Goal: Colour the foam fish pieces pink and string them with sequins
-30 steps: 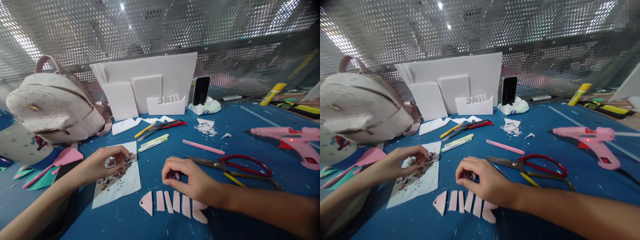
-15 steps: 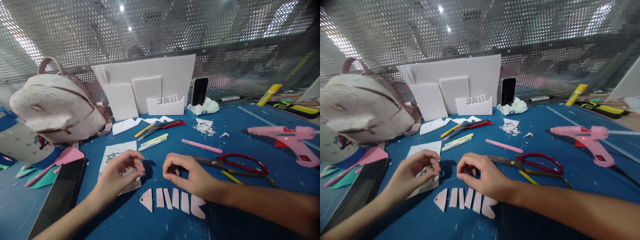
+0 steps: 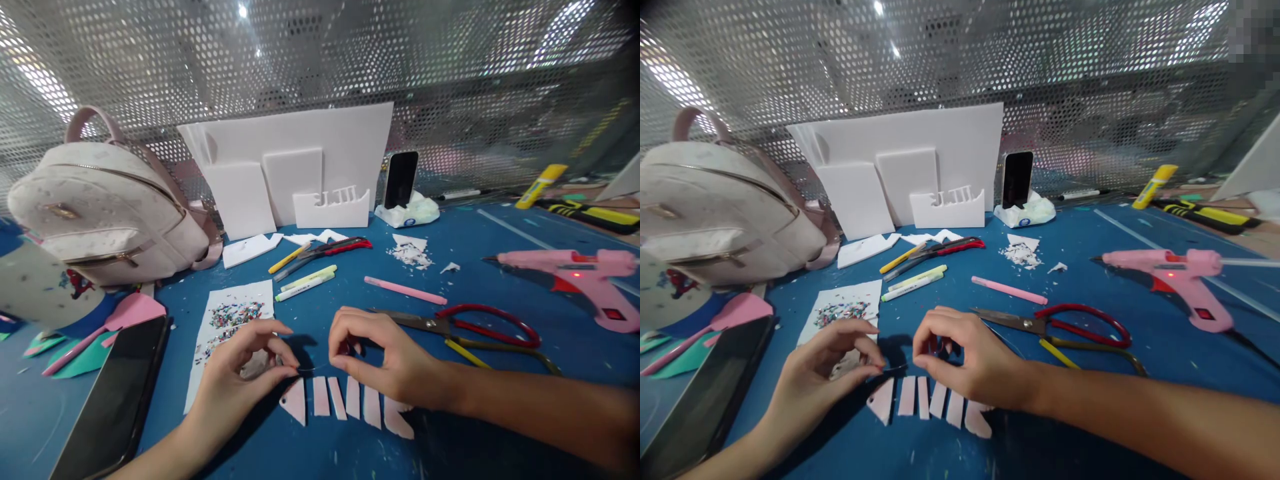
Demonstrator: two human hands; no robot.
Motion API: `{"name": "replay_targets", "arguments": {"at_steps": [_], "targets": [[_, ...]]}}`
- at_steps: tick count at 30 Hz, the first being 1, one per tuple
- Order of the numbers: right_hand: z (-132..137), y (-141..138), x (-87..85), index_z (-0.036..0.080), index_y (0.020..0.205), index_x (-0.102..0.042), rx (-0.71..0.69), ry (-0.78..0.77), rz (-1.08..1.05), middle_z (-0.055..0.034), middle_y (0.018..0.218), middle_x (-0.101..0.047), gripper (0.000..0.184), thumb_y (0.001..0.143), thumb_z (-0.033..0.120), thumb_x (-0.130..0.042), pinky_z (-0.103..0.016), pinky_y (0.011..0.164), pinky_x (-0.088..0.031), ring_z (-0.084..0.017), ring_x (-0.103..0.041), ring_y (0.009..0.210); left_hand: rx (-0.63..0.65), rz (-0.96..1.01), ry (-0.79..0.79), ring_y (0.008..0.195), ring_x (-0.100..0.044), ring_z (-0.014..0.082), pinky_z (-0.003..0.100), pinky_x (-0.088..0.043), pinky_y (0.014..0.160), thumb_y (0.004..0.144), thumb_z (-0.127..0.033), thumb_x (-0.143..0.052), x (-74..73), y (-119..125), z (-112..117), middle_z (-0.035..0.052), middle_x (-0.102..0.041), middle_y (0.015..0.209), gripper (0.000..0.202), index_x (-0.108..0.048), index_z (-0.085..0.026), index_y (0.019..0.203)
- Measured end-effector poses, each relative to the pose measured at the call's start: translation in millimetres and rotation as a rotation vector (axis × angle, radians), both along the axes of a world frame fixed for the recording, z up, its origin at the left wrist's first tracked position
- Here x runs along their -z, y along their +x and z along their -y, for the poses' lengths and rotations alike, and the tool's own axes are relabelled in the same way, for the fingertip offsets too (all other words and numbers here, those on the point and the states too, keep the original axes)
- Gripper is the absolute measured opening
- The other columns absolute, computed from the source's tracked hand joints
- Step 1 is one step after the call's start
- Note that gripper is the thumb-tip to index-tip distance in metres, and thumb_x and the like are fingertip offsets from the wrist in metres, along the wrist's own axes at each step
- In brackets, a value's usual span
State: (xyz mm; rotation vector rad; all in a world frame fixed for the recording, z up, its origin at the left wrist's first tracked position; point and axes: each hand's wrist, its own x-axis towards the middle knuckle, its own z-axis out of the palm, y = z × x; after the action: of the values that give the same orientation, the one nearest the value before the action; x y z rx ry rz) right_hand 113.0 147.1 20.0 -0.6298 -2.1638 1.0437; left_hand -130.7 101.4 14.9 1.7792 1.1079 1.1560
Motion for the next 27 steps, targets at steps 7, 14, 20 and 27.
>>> {"name": "replay_targets", "arguments": {"at_steps": [7,14,20,27], "targets": [[0.1,0.8,2.3,0.019,0.085,-0.06,0.0,-0.01,-0.007,-0.0007,0.084,-0.061,0.007,0.091,0.015,-0.059,-0.028,0.067,-0.042,-0.013,-0.051,0.075,-0.015,-0.031,0.023,0.073,-0.072,0.0122,0.024,-0.059,0.074,0.086,-0.012,-0.069,1.7,-1.8,0.0,-0.0021,-0.074,0.08,0.029,-0.06,-0.025,0.111],[-0.8,-0.5,0.0,0.019,0.084,-0.061,0.006,-0.027,-0.013,-0.0004,0.083,-0.061,0.008,0.091,0.015,-0.059,-0.028,0.067,-0.042,-0.013,-0.05,0.075,0.002,-0.024,0.031,0.073,-0.071,0.0094,0.02,-0.058,0.076,0.086,-0.01,-0.067,0.5,-0.3,0.3,-0.0052,-0.074,0.08,0.031,-0.06,-0.028,0.111],[-2.0,-1.0,0.4,0.019,0.084,-0.061,0.008,-0.026,-0.014,0.0,0.084,-0.061,0.008,0.091,0.015,-0.06,-0.027,0.067,-0.042,-0.012,-0.05,0.074,0.021,0.005,0.008,0.073,-0.07,0.0076,0.016,-0.056,0.075,0.085,-0.009,-0.068,2.1,-0.6,0.0,-0.0054,-0.074,0.08,0.033,-0.06,-0.028,0.111],[-0.9,0.0,3.6,0.019,0.085,-0.061,0.008,-0.012,0.011,0.0,0.084,-0.06,0.007,0.091,0.016,-0.06,-0.027,0.067,-0.041,-0.012,-0.05,0.075,0.029,0.008,0.014,0.071,-0.07,0.0087,0.017,-0.056,0.072,0.085,-0.009,-0.07,1.6,-0.4,0.7,-0.0056,-0.073,0.079,0.032,-0.062,-0.028,0.111]]}}
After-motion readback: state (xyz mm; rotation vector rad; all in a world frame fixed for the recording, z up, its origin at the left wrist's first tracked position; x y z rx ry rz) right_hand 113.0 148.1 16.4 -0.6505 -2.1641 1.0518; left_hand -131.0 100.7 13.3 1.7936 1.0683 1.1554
